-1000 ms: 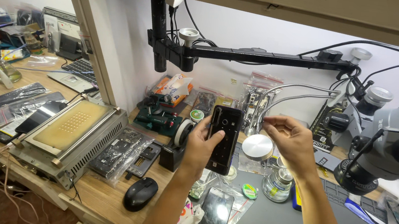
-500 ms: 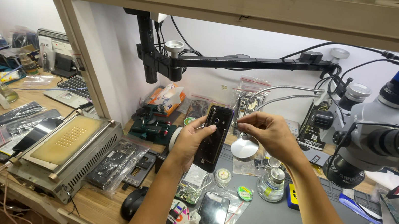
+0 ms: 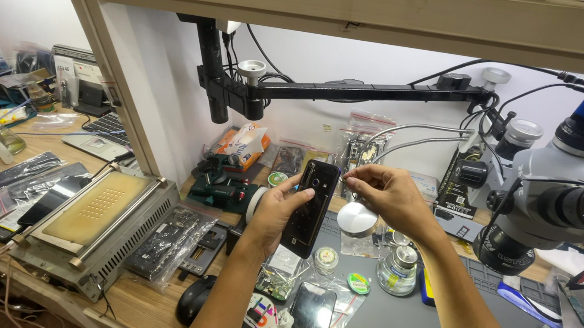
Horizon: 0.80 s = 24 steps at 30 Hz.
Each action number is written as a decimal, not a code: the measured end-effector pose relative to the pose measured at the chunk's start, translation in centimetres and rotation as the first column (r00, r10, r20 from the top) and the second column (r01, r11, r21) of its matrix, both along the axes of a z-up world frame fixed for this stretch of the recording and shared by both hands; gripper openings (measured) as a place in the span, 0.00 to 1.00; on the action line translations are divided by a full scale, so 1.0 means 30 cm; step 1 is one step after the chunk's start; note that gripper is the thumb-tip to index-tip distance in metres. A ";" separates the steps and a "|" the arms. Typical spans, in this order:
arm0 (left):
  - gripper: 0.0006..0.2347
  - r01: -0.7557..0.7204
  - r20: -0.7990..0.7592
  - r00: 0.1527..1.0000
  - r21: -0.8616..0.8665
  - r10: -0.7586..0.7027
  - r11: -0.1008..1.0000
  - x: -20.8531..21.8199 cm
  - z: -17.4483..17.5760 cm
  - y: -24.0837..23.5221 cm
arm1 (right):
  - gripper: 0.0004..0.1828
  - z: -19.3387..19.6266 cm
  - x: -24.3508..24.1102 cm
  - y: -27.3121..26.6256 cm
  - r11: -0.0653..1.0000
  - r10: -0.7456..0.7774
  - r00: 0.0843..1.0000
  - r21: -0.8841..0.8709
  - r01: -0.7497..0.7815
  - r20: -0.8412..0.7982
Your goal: The person uses a screwdriver to remove screws from the back of a smartphone and then uses a plastic pry tool to separate the screen from the frame. They lift the screen assembly to reveal the internal components.
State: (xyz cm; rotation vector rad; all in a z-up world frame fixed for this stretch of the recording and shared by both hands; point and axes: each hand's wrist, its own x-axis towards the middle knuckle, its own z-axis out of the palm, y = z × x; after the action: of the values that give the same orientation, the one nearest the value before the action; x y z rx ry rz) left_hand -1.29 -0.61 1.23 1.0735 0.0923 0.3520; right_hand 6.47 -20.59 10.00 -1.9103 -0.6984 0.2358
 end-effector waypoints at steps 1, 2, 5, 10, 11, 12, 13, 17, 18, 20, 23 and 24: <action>0.23 -0.001 0.000 1.000 0.000 0.001 1.000 -0.001 0.003 -0.001 | 0.13 0.002 -0.002 0.000 1.000 0.001 1.000 0.000 -0.001 0.000; 0.23 -0.014 0.001 1.000 0.029 0.014 0.999 -0.001 0.006 -0.001 | 0.13 0.003 -0.004 0.000 1.000 0.006 1.000 -0.008 -0.006 0.002; 0.23 -0.043 0.010 0.999 0.081 0.042 0.996 0.016 -0.013 0.004 | 0.12 0.003 -0.004 0.000 1.000 0.008 1.000 -0.021 -0.008 0.006; 0.25 -0.130 0.067 0.991 0.216 0.118 0.968 -0.003 0.031 -0.002 | 0.12 0.029 -0.026 0.000 0.998 -0.001 1.000 -0.060 0.000 -0.004; 0.26 -0.167 0.053 0.986 0.387 0.159 0.907 -0.018 0.046 0.001 | 0.12 0.031 -0.024 0.003 0.998 0.002 1.000 -0.056 -0.001 0.026; 0.27 -0.195 0.047 0.978 0.545 0.202 0.816 -0.032 0.062 0.005 | 0.12 0.032 -0.022 0.006 0.999 0.005 0.998 -0.052 -0.002 0.056; 0.27 -0.193 0.046 0.978 0.545 0.201 0.816 -0.046 0.074 -0.001 | 0.12 0.029 -0.018 0.006 0.999 0.004 0.998 -0.052 -0.001 0.055; 0.28 -0.221 0.054 0.965 0.701 0.258 0.678 -0.063 0.083 0.008 | 0.20 -0.013 0.030 0.016 1.000 0.005 0.995 0.021 -0.007 0.095; 0.28 -0.227 0.063 0.962 0.721 0.264 0.654 -0.057 0.075 0.018 | 0.20 -0.031 0.050 0.020 1.000 0.007 0.994 0.025 -0.009 0.109; 0.28 -0.222 0.064 0.963 0.738 0.262 0.637 -0.066 0.081 0.023 | 0.19 -0.035 0.045 0.024 1.000 0.002 0.993 0.018 -0.004 0.119; 0.27 -0.220 0.061 0.962 0.753 0.267 0.620 -0.092 0.113 0.018 | 0.17 -0.004 0.013 0.020 1.000 0.012 0.993 -0.007 -0.011 0.117; 0.26 -0.218 0.052 0.960 0.751 0.274 0.623 -0.105 0.125 0.014 | 0.16 0.009 -0.003 0.017 0.999 0.026 0.994 -0.028 -0.023 0.102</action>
State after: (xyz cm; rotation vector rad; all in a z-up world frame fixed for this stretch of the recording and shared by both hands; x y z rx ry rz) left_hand -4.43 -0.19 4.97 1.9259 0.1636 0.6371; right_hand 6.37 -20.09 10.28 -1.9507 -0.7905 0.1644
